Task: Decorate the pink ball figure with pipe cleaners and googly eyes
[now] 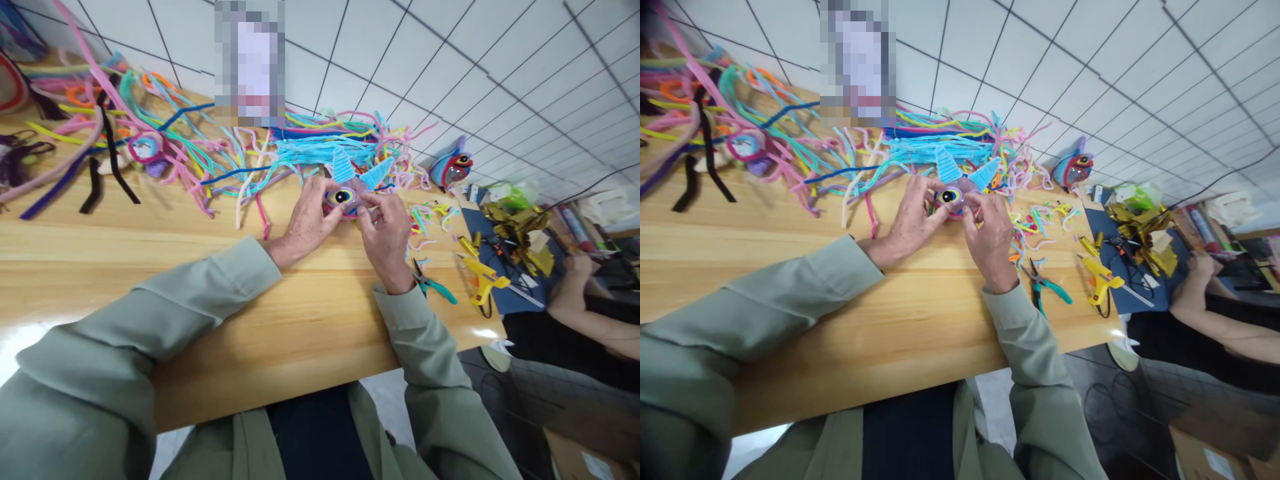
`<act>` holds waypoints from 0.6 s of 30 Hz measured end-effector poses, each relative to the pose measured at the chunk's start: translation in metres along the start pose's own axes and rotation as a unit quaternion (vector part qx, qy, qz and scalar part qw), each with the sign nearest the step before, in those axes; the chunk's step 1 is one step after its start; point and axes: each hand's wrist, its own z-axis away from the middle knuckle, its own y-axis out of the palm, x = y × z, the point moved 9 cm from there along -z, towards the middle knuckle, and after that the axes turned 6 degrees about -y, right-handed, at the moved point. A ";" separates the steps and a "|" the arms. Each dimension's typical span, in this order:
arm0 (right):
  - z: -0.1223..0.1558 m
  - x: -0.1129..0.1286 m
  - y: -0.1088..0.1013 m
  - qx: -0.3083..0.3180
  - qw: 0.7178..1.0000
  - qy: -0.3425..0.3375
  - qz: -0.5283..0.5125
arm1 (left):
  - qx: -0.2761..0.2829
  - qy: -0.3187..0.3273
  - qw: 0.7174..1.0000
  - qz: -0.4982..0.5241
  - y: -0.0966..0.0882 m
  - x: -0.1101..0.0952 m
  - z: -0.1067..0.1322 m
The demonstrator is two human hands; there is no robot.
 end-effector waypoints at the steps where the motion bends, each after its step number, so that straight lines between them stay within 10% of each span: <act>1: -0.003 0.001 -0.002 0.006 1.000 -0.011 0.001 | -0.005 -0.011 1.000 0.005 0.000 0.003 0.002; 18: -0.048 -0.003 -0.008 0.127 0.983 -0.135 0.002 | 0.006 -0.108 0.988 0.109 0.017 0.016 -0.001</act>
